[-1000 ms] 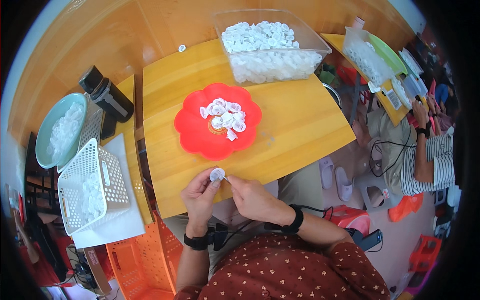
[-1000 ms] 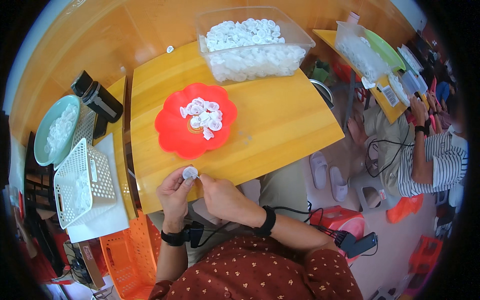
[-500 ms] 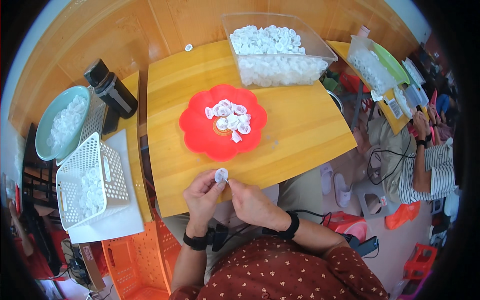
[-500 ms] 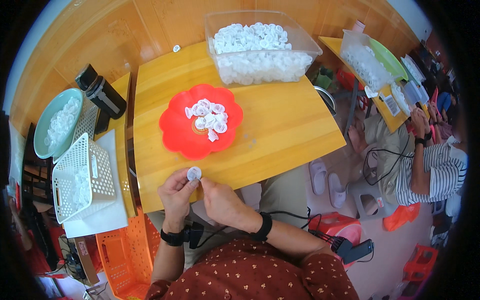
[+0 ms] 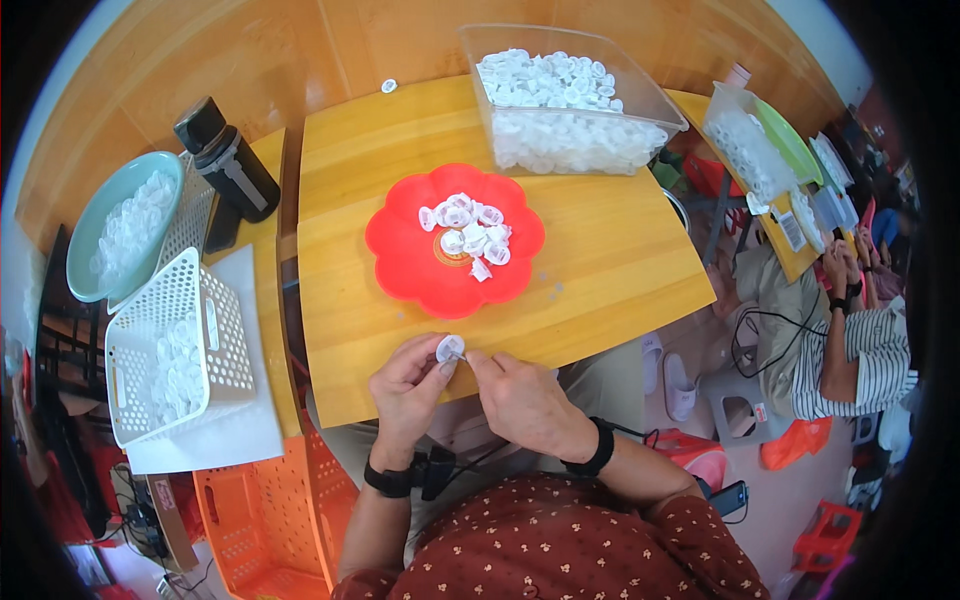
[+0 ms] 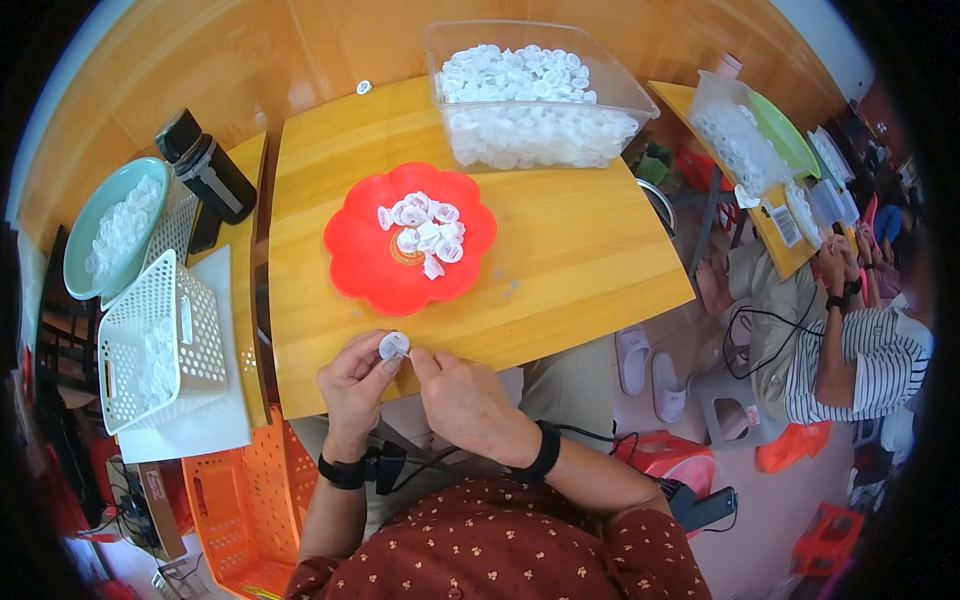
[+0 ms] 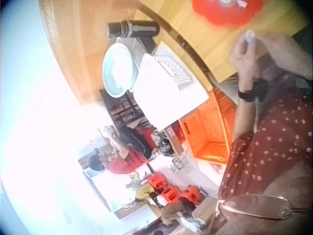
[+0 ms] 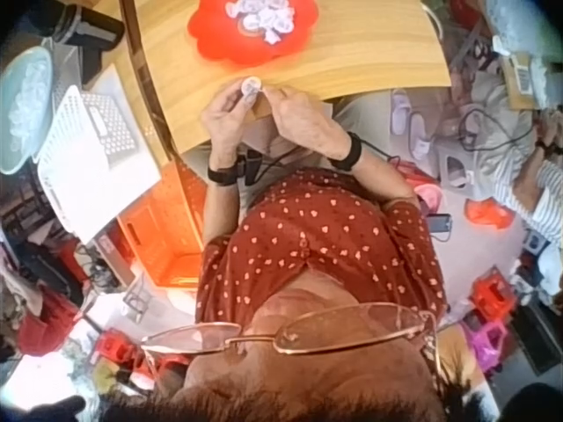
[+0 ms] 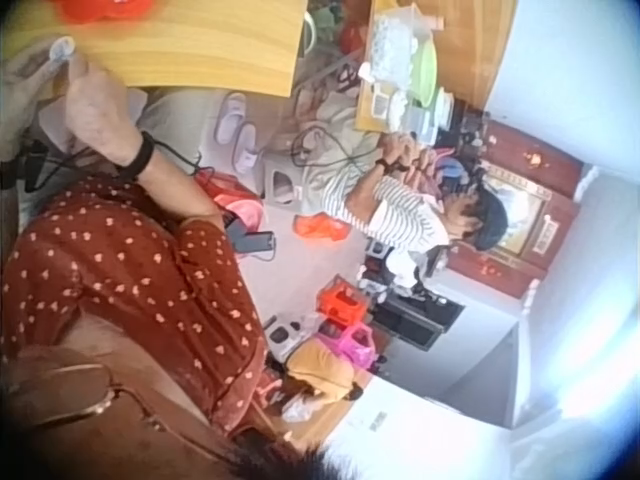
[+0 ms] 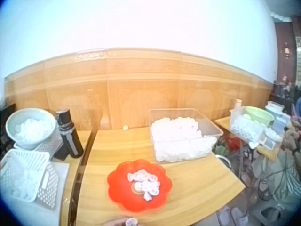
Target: The person is assembling or inspecting small white plastic/fabric components using their hands and a small metal tool.
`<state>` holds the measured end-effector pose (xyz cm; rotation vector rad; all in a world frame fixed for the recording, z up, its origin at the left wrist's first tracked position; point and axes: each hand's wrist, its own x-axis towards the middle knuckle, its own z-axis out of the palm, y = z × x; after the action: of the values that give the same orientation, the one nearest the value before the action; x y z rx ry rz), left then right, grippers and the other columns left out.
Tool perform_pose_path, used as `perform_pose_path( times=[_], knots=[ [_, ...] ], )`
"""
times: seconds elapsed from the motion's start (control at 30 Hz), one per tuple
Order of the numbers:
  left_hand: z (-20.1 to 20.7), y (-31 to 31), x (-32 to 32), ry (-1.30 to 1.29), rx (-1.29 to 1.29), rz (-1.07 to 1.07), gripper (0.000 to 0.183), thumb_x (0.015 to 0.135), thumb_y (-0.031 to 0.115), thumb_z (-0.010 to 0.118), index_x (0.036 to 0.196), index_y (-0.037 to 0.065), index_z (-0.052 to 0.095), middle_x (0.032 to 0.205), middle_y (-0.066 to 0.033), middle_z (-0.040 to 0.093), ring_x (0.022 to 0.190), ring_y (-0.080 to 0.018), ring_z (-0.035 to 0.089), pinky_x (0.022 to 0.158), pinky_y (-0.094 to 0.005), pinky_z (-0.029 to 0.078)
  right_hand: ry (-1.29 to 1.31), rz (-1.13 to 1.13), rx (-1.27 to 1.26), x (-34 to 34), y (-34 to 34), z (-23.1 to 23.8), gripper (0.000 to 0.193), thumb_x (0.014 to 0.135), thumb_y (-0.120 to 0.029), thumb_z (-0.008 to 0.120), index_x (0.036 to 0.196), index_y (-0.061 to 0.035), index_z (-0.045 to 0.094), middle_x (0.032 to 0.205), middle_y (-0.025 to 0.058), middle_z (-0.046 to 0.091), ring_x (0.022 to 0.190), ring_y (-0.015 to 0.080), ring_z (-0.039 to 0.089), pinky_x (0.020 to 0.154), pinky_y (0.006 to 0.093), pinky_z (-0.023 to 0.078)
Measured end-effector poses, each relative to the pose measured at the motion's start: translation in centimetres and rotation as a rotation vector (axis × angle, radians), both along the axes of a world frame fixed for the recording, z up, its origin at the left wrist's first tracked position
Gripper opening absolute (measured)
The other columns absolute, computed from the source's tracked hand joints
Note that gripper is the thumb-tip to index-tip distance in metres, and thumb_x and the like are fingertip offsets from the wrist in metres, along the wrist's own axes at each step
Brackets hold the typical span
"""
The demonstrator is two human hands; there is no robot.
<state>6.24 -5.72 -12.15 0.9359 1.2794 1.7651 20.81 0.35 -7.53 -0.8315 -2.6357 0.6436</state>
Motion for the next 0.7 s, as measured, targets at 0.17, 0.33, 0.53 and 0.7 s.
perform_pose_path(
  times=[0.17, 0.33, 0.53, 0.7],
  knots=[
    [-0.49, 0.04, -0.20, -0.033, 0.045, -0.028, 0.028, 0.079, -0.013, 0.057, 0.107, -0.007, 0.058, 0.108, -0.0115, 0.057, 0.095, -0.0154, 0.058, 0.083, -0.0256, 0.048, -0.032, 0.008, 0.014, -0.24, -0.02, 0.62, 0.033, 0.075, -0.006, 0.052, 0.107, 0.0033, 0.049, 0.074, 0.0172, 0.056, 0.064, 0.0320, 0.061, 0.054, 0.0390, 0.050],
    [-0.24, -0.01, -0.21, -0.063, 0.001, -0.039, 0.028, 0.080, -0.012, 0.058, 0.107, -0.007, 0.058, 0.108, -0.0113, 0.057, 0.094, -0.0153, 0.058, 0.083, -0.0258, 0.048, -0.042, 0.000, 0.055, -0.23, -0.09, 0.25, 0.037, 0.078, -0.005, 0.053, 0.113, 0.0056, 0.050, 0.071, 0.0149, 0.054, 0.059, 0.0291, 0.059, 0.052, 0.0371, 0.049],
    [-0.45, 0.02, -0.32, -0.081, 0.022, -0.039, 0.027, 0.080, -0.012, 0.058, 0.106, -0.007, 0.058, 0.107, -0.0109, 0.057, 0.093, -0.0145, 0.059, 0.081, -0.0251, 0.048, -0.025, 0.007, 0.075, -0.31, -0.12, 0.03, 0.042, 0.075, -0.004, 0.053, 0.116, 0.0055, 0.048, 0.072, 0.0139, 0.054, 0.060, 0.0283, 0.059, 0.053, 0.0368, 0.049],
    [-0.31, 0.03, 0.07, -0.070, 0.043, -0.001, 0.026, 0.079, -0.012, 0.058, 0.104, -0.007, 0.059, 0.104, -0.0097, 0.058, 0.089, -0.0133, 0.058, 0.077, -0.0236, 0.049, -0.130, 0.046, 0.237, -0.86, -0.57, 0.48, 0.035, 0.071, -0.006, 0.054, 0.103, 0.0081, 0.050, 0.073, 0.0142, 0.055, 0.060, 0.0245, 0.060, 0.052, 0.0323, 0.050]
  ],
)
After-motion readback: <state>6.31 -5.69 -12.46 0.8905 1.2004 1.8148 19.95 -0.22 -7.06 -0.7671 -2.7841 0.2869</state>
